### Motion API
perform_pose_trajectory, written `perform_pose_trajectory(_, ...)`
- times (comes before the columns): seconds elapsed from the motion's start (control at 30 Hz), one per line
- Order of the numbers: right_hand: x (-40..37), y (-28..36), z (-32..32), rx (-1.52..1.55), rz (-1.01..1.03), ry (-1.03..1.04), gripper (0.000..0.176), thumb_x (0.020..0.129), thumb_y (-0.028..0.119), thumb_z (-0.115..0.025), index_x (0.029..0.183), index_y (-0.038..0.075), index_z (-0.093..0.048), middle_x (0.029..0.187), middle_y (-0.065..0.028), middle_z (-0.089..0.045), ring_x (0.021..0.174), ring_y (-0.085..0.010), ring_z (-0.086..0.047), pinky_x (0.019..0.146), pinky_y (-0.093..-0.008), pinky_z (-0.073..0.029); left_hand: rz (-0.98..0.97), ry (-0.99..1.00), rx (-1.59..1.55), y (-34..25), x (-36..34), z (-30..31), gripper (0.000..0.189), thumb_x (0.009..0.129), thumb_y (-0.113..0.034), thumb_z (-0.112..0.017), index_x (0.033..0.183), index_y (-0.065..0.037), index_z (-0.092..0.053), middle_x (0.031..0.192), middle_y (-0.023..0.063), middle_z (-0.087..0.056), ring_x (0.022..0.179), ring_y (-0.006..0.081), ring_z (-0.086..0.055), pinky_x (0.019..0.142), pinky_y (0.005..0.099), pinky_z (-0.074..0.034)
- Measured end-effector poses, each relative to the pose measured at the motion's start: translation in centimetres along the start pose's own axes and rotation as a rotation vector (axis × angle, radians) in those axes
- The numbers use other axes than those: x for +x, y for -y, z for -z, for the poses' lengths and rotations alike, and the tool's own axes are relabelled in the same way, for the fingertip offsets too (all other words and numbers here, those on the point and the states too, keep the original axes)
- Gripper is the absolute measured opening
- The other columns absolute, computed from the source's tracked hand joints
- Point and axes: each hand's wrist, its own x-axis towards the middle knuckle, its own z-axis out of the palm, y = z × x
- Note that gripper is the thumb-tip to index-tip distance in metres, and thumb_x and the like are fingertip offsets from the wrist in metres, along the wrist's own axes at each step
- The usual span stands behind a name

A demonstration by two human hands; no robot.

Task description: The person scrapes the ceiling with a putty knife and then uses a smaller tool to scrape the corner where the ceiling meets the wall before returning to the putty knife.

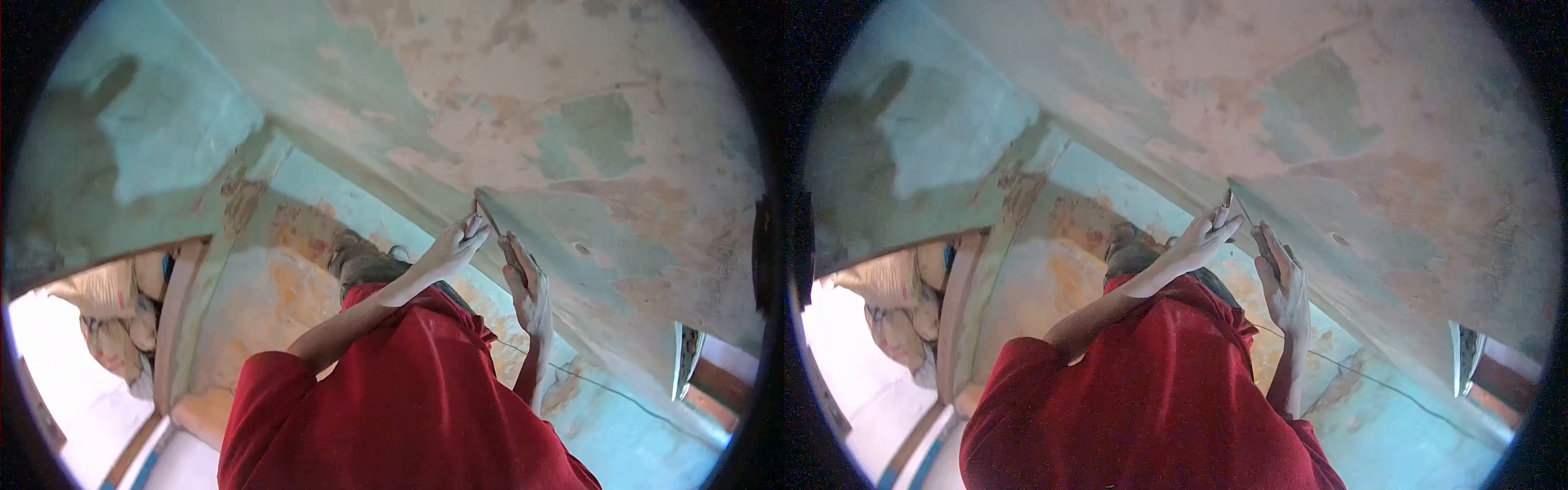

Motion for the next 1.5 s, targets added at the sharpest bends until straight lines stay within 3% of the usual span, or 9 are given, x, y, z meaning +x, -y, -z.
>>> perform_pose_trajectory(0.13,-0.3,-1.1,0.6,-0.032,-0.132,0.156,0.053,0.090,0.011,-0.048,0.143,0.006,-0.040,0.094,-0.0102,-0.062,0.058,-0.0116,-0.052,0.054,-0.0268,-0.045,-0.008,-0.429,-0.557,-1.5,0.2,-4.0,0.066,0.097,-0.024,-0.052,0.147,0.001,-0.016,0.146,0.0276,-0.032,0.127,0.0266,-0.046,0.102,0.0333,-0.038)
perform_pose_trajectory(0.2,-0.6,-0.7,0.2,0.245,-0.272,0.118,0.054,0.090,0.010,-0.046,0.144,0.009,-0.039,0.075,-0.0029,-0.051,0.044,-0.0066,-0.034,0.039,-0.0252,-0.031,-0.082,-0.498,-0.473,-1.5,0.4,-4.7,0.074,0.095,-0.015,-0.052,0.148,0.004,-0.004,0.097,0.0127,-0.055,0.088,0.0230,-0.055,0.081,0.0294,-0.045)
perform_pose_trajectory(0.4,-0.1,-1.1,0.9,0.184,-0.163,0.151,0.054,0.091,0.011,-0.048,0.144,0.009,-0.039,0.068,0.0009,-0.046,0.044,-0.0048,-0.035,0.038,-0.0246,-0.031,-0.274,-0.560,-0.749,-1.4,0.9,-6.3,0.069,0.098,-0.020,-0.047,0.149,-0.001,-0.004,0.155,0.0200,-0.015,0.142,0.0251,-0.021,0.112,0.0333,-0.022)
perform_pose_trajectory(0.8,0.0,-0.9,0.2,-0.040,-0.043,0.115,0.053,0.083,0.010,-0.052,0.135,-0.002,-0.047,0.094,-0.0166,-0.061,0.079,-0.0208,-0.057,0.075,-0.0302,-0.044,-0.269,-0.738,-0.855,-2.3,2.0,-7.5,0.072,0.097,-0.019,-0.049,0.147,0.003,-0.002,0.152,0.0210,-0.025,0.138,0.0271,-0.031,0.108,0.0342,-0.031)
perform_pose_trajectory(0.93,0.1,-2.2,-0.2,-0.085,0.102,0.116,0.051,0.089,0.008,-0.048,0.140,0.001,-0.042,0.096,-0.0103,-0.065,0.058,-0.0104,-0.054,0.054,-0.0249,-0.043,-0.285,-0.779,-0.800,-1.8,2.1,-7.6,0.065,0.097,-0.019,-0.049,0.146,0.003,-0.013,0.148,0.0220,-0.032,0.135,0.0292,-0.036,0.106,0.0351,-0.033)
perform_pose_trajectory(1.1,-0.2,0.1,-0.7,-0.025,0.137,0.130,0.051,0.090,0.005,-0.046,0.140,-0.001,-0.040,0.132,-0.0217,-0.053,0.127,-0.0257,-0.048,0.103,-0.0321,-0.035,-0.193,-0.706,-0.941,-2.0,1.5,-7.6,0.048,0.098,-0.025,-0.049,0.135,0.003,-0.038,0.136,0.0236,-0.047,0.127,0.0261,-0.044,0.102,0.0345,-0.035)
perform_pose_trajectory(1.33,-0.2,1.9,-1.7,-0.212,-0.192,0.236,0.052,0.088,0.001,-0.045,0.139,0.000,-0.040,0.117,-0.0277,-0.059,0.106,-0.0279,-0.062,0.087,-0.0329,-0.046,-0.160,-0.740,-0.920,0.0,2.2,-7.9,0.045,0.098,-0.026,-0.049,0.127,0.008,-0.044,0.113,0.0177,-0.061,0.108,0.0212,-0.054,0.094,0.0335,-0.040)
perform_pose_trajectory(1.4,-0.4,-0.2,-2.4,-0.221,0.236,0.060,0.054,0.084,-0.001,-0.049,0.138,0.001,-0.043,0.094,-0.0295,-0.058,0.078,-0.0439,-0.061,0.067,-0.0470,-0.046,-0.221,-0.725,-0.939,0.7,2.6,-8.2,0.046,0.098,-0.027,-0.049,0.127,0.009,-0.044,0.113,0.0164,-0.061,0.108,0.0186,-0.052,0.094,0.0334,-0.040)
perform_pose_trajectory(1.5,0.1,0.4,-2.7,-0.222,0.162,0.083,0.054,0.083,-0.001,-0.049,0.137,0.002,-0.043,0.092,-0.0294,-0.058,0.079,-0.0465,-0.058,0.067,-0.0486,-0.045,-0.150,-0.679,-0.894,0.6,2.1,-7.1,0.051,0.098,-0.026,-0.050,0.133,0.009,-0.039,0.127,0.0184,-0.056,0.115,0.0170,-0.048,0.097,0.0327,-0.039)
